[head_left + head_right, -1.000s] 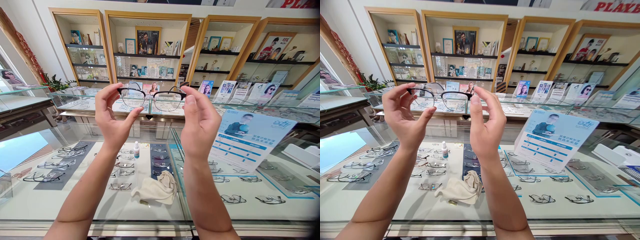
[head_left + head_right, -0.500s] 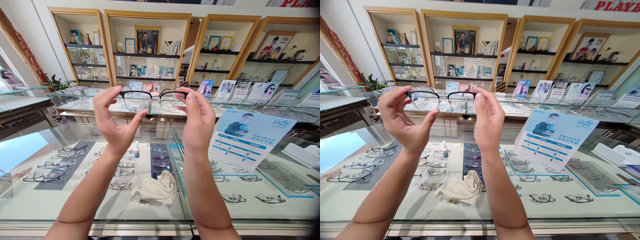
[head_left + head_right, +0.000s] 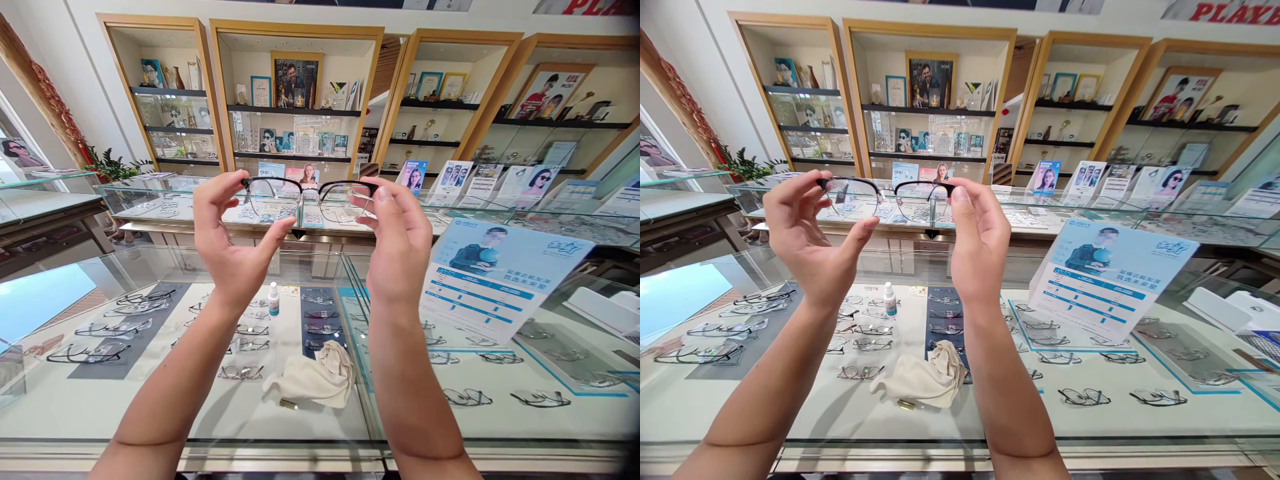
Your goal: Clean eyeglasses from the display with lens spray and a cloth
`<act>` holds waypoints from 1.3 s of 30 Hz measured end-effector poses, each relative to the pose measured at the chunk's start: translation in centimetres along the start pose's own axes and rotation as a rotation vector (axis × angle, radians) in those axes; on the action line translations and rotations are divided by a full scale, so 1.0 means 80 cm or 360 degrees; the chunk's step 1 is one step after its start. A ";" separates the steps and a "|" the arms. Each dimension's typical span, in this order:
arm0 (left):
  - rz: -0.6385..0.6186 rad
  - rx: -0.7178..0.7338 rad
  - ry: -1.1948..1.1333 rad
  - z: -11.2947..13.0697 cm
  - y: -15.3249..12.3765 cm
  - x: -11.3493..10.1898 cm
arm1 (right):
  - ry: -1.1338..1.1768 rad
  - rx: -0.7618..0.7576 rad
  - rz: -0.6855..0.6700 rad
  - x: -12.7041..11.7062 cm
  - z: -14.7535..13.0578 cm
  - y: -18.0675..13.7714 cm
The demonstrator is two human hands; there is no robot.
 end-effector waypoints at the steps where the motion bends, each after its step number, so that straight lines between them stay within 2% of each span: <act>1: -0.0016 -0.0015 -0.0013 -0.002 0.001 0.000 | -0.0006 0.0002 0.0008 0.000 -0.001 0.000; 10: -0.0078 -0.0044 0.0070 -0.004 0.004 -0.002 | -0.0010 -0.0063 0.0020 0.000 -0.004 0.000; 20: -0.0106 -0.0027 0.0157 -0.001 0.005 -0.001 | 0.0134 0.0048 -0.0017 0.003 -0.007 -0.001; 27: -0.0052 0.0033 0.0029 -0.001 0.002 0.004 | 0.0018 0.0044 -0.0110 0.003 -0.017 -0.006; 33: -0.0070 0.0032 0.0021 -0.001 0.001 0.005 | -0.0009 0.0017 -0.0095 0.002 -0.014 -0.006; 39: -0.0137 -0.0061 -0.0083 -0.004 0.001 0.003 | 0.0061 0.0048 -0.0079 0.003 -0.013 -0.004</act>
Point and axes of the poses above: each hand's wrist, its own y-axis towards the middle knuckle, its own x-axis out of the palm, z = x × y, the point moved 2 cm from there along y, towards the middle knuckle, and after that the axes turned 5 degrees about -y, right-handed, at the moved point
